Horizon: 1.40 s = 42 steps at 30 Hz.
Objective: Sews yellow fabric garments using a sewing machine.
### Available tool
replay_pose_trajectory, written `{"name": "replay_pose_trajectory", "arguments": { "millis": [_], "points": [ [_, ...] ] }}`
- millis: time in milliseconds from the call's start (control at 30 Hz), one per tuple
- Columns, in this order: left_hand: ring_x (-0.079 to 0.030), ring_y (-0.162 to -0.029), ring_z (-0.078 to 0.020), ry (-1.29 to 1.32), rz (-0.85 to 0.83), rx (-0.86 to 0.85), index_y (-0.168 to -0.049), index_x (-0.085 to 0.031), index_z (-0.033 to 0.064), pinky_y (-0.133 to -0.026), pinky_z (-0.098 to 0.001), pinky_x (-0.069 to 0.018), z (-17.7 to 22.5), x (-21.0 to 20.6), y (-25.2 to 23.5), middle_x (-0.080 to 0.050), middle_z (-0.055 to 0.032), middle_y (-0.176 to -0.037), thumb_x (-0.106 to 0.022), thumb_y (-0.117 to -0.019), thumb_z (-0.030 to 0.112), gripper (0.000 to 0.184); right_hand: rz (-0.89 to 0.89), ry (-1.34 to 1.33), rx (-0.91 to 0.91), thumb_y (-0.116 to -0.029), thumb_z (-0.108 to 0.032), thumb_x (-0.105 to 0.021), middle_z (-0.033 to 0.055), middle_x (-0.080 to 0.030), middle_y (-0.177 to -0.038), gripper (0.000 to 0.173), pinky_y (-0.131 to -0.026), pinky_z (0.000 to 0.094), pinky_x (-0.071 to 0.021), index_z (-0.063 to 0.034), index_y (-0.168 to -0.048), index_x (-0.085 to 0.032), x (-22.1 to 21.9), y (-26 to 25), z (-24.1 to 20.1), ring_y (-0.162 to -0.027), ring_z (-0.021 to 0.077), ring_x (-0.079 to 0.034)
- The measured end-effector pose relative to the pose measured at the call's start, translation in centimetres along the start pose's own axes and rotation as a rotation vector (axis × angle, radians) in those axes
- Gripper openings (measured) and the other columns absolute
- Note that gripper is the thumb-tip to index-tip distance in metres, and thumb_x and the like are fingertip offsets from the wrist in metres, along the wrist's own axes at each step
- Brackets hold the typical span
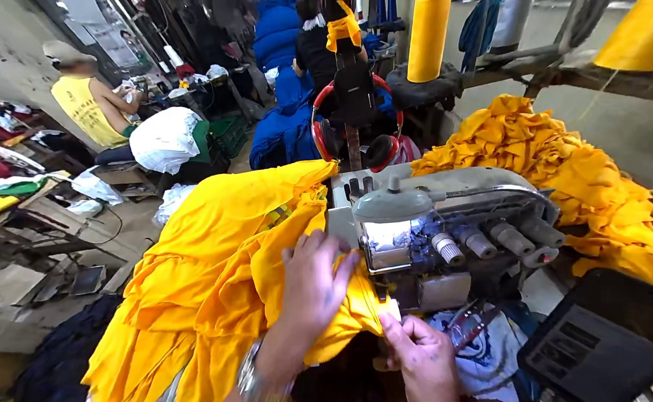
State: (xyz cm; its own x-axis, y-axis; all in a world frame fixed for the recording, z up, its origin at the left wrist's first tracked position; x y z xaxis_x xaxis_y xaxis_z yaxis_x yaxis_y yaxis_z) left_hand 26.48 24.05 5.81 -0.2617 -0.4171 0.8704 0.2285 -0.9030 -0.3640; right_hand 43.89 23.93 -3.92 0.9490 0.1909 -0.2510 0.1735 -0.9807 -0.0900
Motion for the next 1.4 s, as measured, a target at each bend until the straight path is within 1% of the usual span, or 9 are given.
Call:
{"name": "replay_pose_trajectory", "arguments": {
  "millis": [200,267,367,533,733,800,967,1267,1400],
  "points": [
    [-0.062,-0.091,-0.0093,0.133,0.079,-0.065,-0.087,-0.073,0.0242,-0.085,-0.0443,-0.0473,0.4,2.1,3.9,-0.065,0.0112,-0.090,-0.060,-0.0980,0.045,0.026,-0.047,0.056,-0.067,-0.0895,-0.028,-0.078,-0.0035,-0.054,-0.053,0.038,-0.040,0.0222,-0.0444,-0.0112,-0.062,-0.058,0.8,-0.3,-1.0,-0.042,0.0038,-0.050],
    [-0.062,-0.089,-0.0076,0.114,0.088,-0.112,-0.087,-0.071,0.0243,-0.085,-0.0436,-0.0480,1.6,4.4,3.7,-0.064,0.0119,-0.088,-0.061,-0.0979,0.045,0.025,-0.047,0.202,0.188,-0.0894,-0.024,-0.079,-0.0025,-0.067,-0.077,0.017,-0.053,0.0202,-0.0532,-0.0089,-0.086,-0.072,1.6,-0.1,-2.9,-0.060,0.0028,-0.060],
    [-0.063,-0.087,-0.0096,0.057,0.067,-0.184,-0.086,-0.071,0.0208,-0.087,-0.0461,-0.0467,4.0,5.6,3.9,-0.064,0.0084,-0.085,-0.065,-0.0965,0.041,0.023,-0.094,0.516,0.491,-0.0876,-0.029,-0.078,0.0049,-0.070,-0.108,0.032,-0.056,0.0222,-0.0571,-0.0078,-0.111,-0.074,0.7,-1.5,-5.9,-0.069,0.0044,-0.064],
    [-0.064,-0.086,-0.0129,0.038,0.085,-0.182,-0.090,-0.073,0.0182,-0.088,-0.0485,-0.0476,3.7,4.7,4.4,-0.065,0.0044,-0.085,-0.064,-0.0982,0.039,0.024,-0.458,0.142,0.077,-0.1016,-0.018,-0.061,0.0022,-0.070,-0.077,0.016,-0.049,0.0252,-0.0555,-0.0065,-0.099,-0.071,-0.8,-3.5,-6.7,-0.054,0.0092,-0.062],
    [-0.066,-0.113,-0.0293,-0.013,-0.086,-0.136,-0.111,-0.077,0.0141,-0.093,-0.0605,-0.0494,-2.4,2.8,7.3,-0.072,-0.0056,-0.122,-0.054,-0.1043,0.031,0.029,-0.606,-0.112,-0.269,-0.1038,-0.019,-0.057,0.0053,-0.070,-0.080,0.016,-0.052,0.0276,-0.0586,-0.0048,-0.104,-0.065,0.2,-2.0,-6.5,-0.054,0.0121,-0.064],
    [-0.065,-0.112,-0.0283,-0.057,-0.046,-0.047,-0.110,-0.077,0.0144,-0.096,-0.0596,-0.0469,-3.2,4.6,6.3,-0.072,-0.0038,-0.117,-0.057,-0.1038,0.029,0.025,-0.591,-0.049,-0.297,-0.1008,-0.019,-0.064,0.0057,-0.069,-0.082,0.017,-0.054,0.0286,-0.0592,-0.0029,-0.106,-0.065,0.0,-1.8,-6.7,-0.056,0.0126,-0.064],
    [-0.069,-0.098,-0.0214,0.026,0.077,-0.354,-0.103,-0.076,0.0120,-0.085,-0.0484,-0.0541,1.5,7.4,4.4,-0.074,-0.0027,-0.102,-0.064,-0.0914,0.005,0.018,-0.525,0.042,-0.297,-0.0975,-0.018,-0.070,0.0065,-0.070,-0.081,0.018,-0.056,0.0269,-0.0578,-0.0014,-0.104,-0.069,-0.2,-1.7,-6.7,-0.059,0.0121,-0.065],
    [-0.064,-0.097,-0.0226,0.040,-0.057,-0.439,-0.085,-0.074,0.0139,-0.086,-0.0506,-0.0504,-1.3,5.9,1.3,-0.069,-0.0012,-0.093,-0.060,-0.0832,-0.003,0.022,-0.521,-0.043,-0.264,-0.1033,-0.021,-0.056,0.0046,-0.069,-0.074,0.020,-0.058,0.0317,-0.0615,-0.0044,-0.097,-0.066,2.1,0.0,-4.7,-0.057,0.0144,-0.067],
    [-0.067,-0.098,-0.0275,-0.020,-0.197,-0.444,-0.108,-0.078,0.0154,-0.083,-0.0535,-0.0544,-1.7,3.3,1.7,-0.068,-0.0084,-0.107,-0.067,-0.0887,0.005,0.025,-0.556,-0.068,-0.279,-0.1017,-0.025,-0.060,0.0060,-0.070,-0.087,0.022,-0.059,0.0301,-0.0610,-0.0046,-0.108,-0.066,1.7,-0.4,-5.0,-0.061,0.0137,-0.067]
  ]
}}
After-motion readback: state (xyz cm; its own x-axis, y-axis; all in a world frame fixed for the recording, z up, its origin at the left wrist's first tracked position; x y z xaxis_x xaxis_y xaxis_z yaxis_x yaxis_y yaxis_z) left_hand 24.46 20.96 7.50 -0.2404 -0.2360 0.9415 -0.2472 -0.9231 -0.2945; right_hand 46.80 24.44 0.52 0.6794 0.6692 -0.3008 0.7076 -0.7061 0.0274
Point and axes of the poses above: each hand's wrist, its own y-axis away from the middle knuckle, its own x-axis out of the back of the hand, z = x × y, the point moved 3 cm from there along -y, towards the middle knuckle
